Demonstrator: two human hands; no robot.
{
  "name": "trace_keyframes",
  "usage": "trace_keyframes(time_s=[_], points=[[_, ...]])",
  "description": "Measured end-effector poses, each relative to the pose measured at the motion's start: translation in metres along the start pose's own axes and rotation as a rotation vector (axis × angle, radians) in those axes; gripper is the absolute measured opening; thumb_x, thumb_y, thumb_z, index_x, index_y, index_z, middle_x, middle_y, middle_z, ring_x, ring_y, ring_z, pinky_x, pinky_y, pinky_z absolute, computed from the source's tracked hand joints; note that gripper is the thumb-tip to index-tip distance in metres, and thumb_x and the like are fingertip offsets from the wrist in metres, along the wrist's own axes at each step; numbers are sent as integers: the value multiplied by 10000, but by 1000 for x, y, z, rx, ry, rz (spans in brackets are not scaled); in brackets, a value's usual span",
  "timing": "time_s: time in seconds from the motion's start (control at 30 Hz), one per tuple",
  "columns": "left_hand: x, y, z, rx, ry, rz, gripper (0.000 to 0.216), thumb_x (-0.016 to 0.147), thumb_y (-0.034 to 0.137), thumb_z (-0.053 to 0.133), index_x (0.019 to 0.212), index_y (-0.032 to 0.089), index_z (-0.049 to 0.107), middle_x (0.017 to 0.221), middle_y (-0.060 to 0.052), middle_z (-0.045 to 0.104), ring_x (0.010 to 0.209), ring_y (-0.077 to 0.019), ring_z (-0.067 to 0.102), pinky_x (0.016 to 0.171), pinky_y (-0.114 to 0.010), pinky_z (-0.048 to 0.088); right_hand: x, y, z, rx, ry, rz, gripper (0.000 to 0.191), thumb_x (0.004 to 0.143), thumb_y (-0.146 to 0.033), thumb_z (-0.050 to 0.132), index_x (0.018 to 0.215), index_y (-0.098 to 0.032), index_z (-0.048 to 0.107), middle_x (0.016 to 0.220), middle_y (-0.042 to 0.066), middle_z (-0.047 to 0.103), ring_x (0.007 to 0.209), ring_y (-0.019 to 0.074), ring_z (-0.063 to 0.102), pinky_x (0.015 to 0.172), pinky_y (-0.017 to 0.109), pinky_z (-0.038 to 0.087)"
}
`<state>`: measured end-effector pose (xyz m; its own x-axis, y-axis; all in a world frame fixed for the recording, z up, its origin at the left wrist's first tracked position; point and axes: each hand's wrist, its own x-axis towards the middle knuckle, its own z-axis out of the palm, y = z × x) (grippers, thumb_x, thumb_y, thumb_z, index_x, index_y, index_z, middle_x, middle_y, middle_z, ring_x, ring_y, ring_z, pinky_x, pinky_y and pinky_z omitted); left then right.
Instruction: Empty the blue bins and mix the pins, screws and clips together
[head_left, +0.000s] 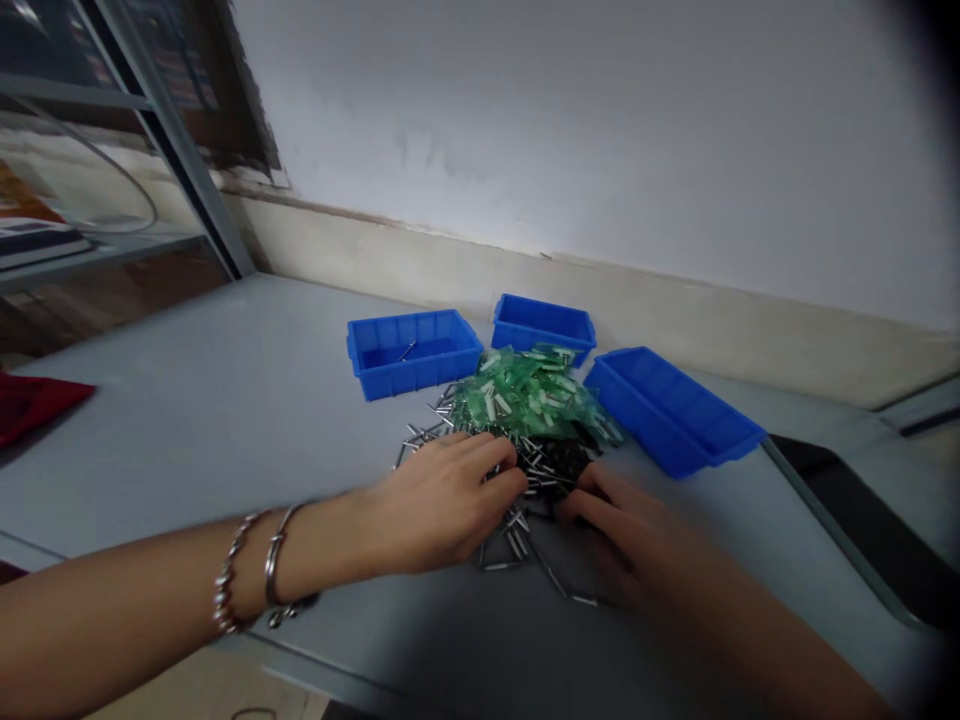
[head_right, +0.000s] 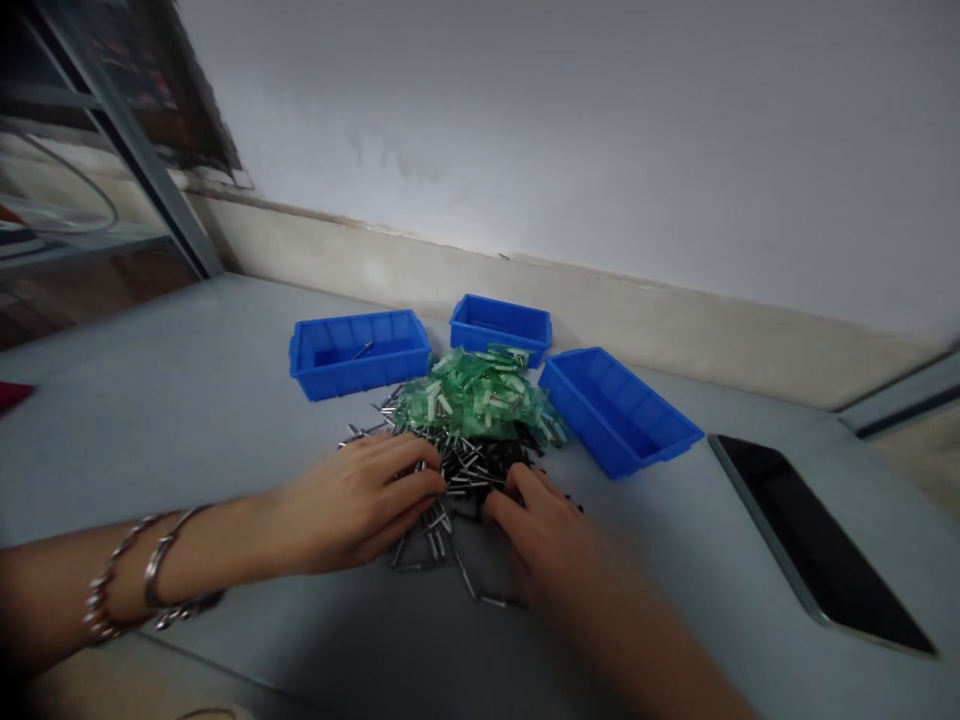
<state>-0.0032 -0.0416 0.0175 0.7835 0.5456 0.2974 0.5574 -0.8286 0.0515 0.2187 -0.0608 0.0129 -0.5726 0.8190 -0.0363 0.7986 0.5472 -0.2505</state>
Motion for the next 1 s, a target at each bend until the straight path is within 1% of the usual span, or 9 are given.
trace_keyframes(time_s=[0.13, 0.37, 0.47, 0.57, 0.73, 0.8, 0.87, 0.93, 1.0], points=[[0, 0, 0, 12, -1, 16, 196, 886, 187, 382, 910, 153, 574, 892, -76, 562, 752, -169, 525, 648, -301, 473, 0, 2, 4, -9, 46, -26, 350, 710, 32, 382, 882, -189, 592, 939, 78, 557, 860, 185, 541, 707, 312, 484], [1, 0, 0, 13, -5, 42, 187, 875, 174, 399, 894, 148, 583, 878, -77, 569, 727, -170, 519, 628, -297, 463, 4, 3, -2, 1, 55, -78, 356, 691, 44, 368, 860, -172, 595, 890, 79, 568, 752, 157, 554, 639, 291, 486], [1, 1, 0, 9, -10, 42, 183, 874, 167, 399, 895, 149, 580, 875, -78, 565, 743, -169, 517, 651, -295, 467, 5, 4, -4, -5, 97, -120, 348, 701, 31, 370, 859, -177, 601, 858, 74, 575, 737, 153, 560, 628, 276, 486], [0, 1, 1, 17, -6, 40, 171, 871, 172, 407, 904, 153, 574, 869, -76, 562, 739, -168, 514, 642, -292, 466, 4, 5, -3, -22, 141, -117, 356, 715, 19, 366, 878, -190, 603, 848, 66, 575, 710, 144, 559, 618, 264, 484], [0, 0, 2, 7, 0, 46, 175, 869, 168, 409, 912, 148, 577, 865, -72, 564, 726, -167, 511, 635, -294, 467, 5, 6, -3, -40, 158, -143, 353, 737, 4, 344, 880, -184, 606, 810, 68, 569, 678, 143, 560, 598, 261, 485], [0, 0, 2, 5, 1, 48, 176, 871, 165, 411, 923, 148, 578, 871, -71, 564, 733, -169, 510, 642, -298, 467, 6, 5, -3, -32, 202, -174, 336, 751, -4, 338, 869, -177, 601, 799, 67, 571, 669, 142, 568, 589, 257, 485], [0, 1, 2, 5, 5, 53, 181, 880, 173, 408, 940, 148, 576, 877, -69, 566, 736, -169, 510, 647, -300, 466, 7, 2, -2, -16, 285, -194, 318, 763, -14, 347, 885, -174, 593, 819, 71, 579, 692, 143, 582, 600, 256, 487], [0, 1, 2, 0, 16, 65, 182, 892, 199, 410, 950, 145, 574, 877, -66, 568, 746, -172, 512, 655, -302, 466, 6, -2, 0, 9, 360, -187, 311, 774, -20, 359, 920, -182, 582, 854, 71, 581, 734, 145, 590, 622, 257, 488], [0, 1, 2, -7, 27, 88, 177, 894, 235, 431, 941, 142, 574, 863, -59, 568, 750, -175, 513, 656, -304, 466, 5, -8, 3, 41, 388, -170, 304, 790, -28, 368, 937, -200, 571, 892, 65, 573, 770, 142, 589, 643, 256, 488]])
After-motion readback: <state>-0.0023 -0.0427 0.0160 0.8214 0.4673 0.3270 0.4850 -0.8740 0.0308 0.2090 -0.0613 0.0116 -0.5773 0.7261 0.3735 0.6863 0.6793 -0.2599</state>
